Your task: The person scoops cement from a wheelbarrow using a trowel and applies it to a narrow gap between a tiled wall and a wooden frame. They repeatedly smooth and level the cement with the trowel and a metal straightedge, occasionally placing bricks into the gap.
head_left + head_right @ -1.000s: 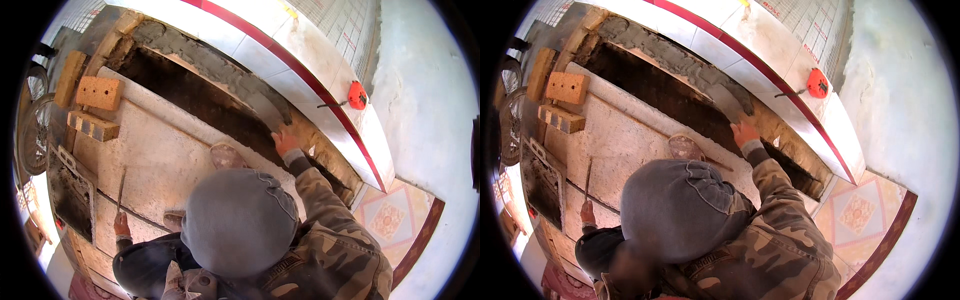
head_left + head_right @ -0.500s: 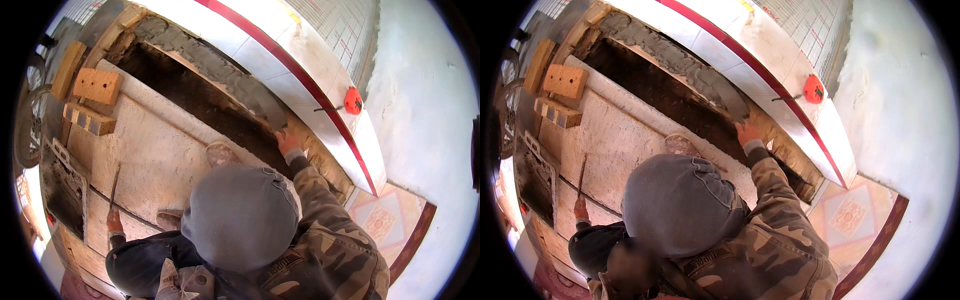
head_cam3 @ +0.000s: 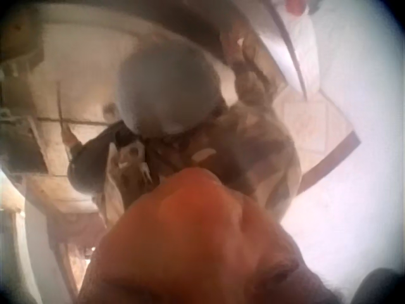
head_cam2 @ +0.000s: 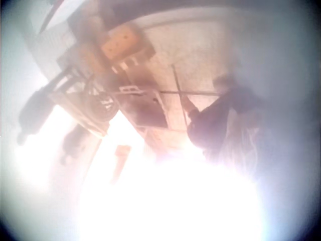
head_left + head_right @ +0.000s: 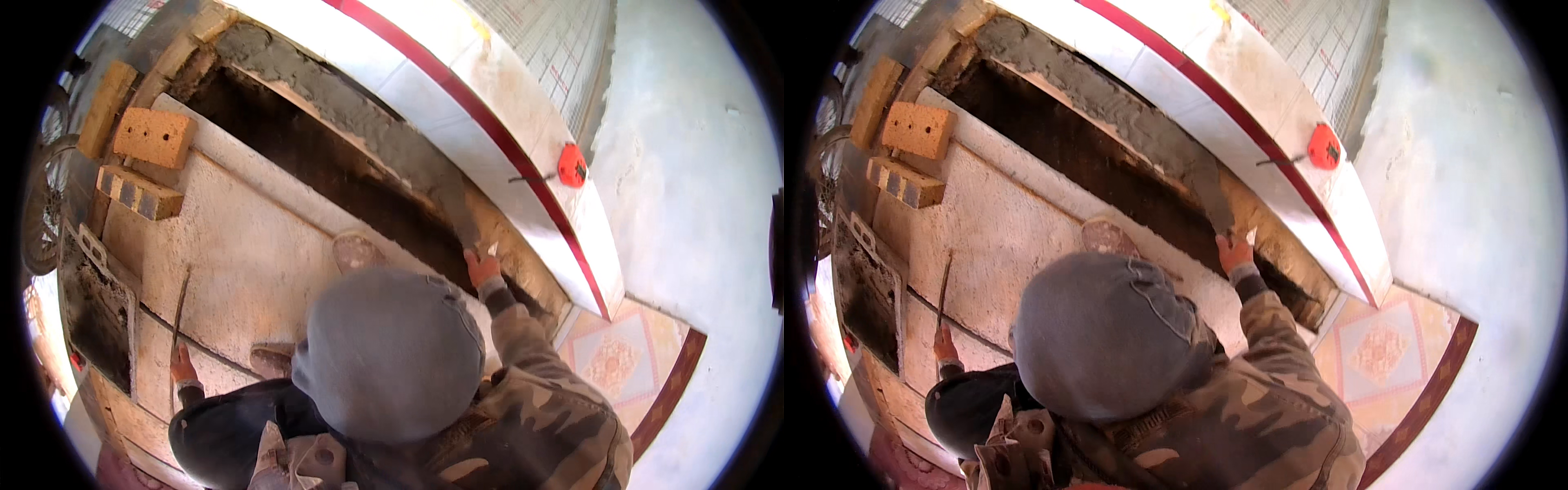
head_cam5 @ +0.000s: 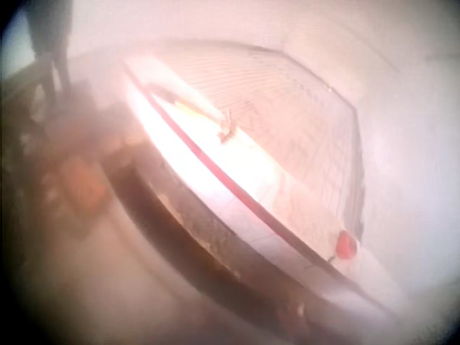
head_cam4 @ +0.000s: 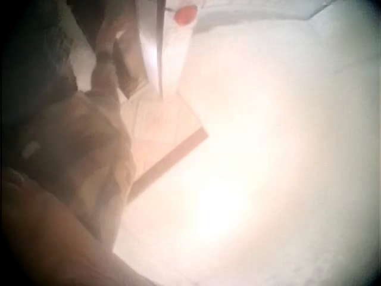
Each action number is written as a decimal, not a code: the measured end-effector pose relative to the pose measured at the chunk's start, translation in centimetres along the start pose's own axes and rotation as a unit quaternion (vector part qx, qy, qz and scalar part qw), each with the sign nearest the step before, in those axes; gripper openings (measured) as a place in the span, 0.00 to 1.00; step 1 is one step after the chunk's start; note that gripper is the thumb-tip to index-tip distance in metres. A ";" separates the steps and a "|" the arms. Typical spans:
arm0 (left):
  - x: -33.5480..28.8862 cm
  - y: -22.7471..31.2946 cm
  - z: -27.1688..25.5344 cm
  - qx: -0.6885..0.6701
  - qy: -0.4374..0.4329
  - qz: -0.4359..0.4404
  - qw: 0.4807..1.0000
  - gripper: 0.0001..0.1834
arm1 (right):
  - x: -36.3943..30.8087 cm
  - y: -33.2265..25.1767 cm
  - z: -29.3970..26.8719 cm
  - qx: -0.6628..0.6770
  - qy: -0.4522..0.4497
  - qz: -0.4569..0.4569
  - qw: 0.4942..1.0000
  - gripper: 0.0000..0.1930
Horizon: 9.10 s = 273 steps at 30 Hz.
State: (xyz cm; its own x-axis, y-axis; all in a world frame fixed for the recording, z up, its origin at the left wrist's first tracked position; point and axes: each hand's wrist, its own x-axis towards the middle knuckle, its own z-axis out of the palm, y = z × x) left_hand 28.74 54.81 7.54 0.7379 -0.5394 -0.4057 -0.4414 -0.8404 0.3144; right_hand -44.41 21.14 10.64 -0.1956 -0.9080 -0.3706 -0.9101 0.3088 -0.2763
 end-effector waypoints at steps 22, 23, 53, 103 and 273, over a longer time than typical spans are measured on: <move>-1.0 -4.2 4.6 0.081 0.208 -0.065 0.973 0.29 | -0.7 -1.9 -1.0 -0.052 -0.044 0.049 0.996 0.28; -1.3 -4.5 4.6 0.091 0.233 -0.097 0.963 0.29 | -0.5 -3.7 -1.2 -0.055 -0.028 0.010 0.998 0.27; 6.7 0.0 1.2 -0.077 0.360 -0.226 0.902 0.52 | -26.0 -84.5 23.2 -0.392 -0.040 -0.770 0.501 0.20; 7.5 -0.1 1.3 -0.145 0.288 -0.239 0.916 0.46 | -28.9 -80.4 17.6 -0.166 -0.610 -0.497 0.594 0.19; -5.2 11.2 5.3 0.160 0.034 0.330 0.930 0.09 | 1.8 -23.3 7.3 0.154 -0.080 -0.288 0.942 0.15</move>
State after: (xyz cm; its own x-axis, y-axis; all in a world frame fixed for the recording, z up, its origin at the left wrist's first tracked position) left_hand 17.29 47.92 8.62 0.2778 -0.9480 -0.1554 -0.9308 -0.3056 0.2005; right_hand -20.86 14.42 9.94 0.3785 -0.9032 -0.2025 -0.6949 -0.1327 -0.7068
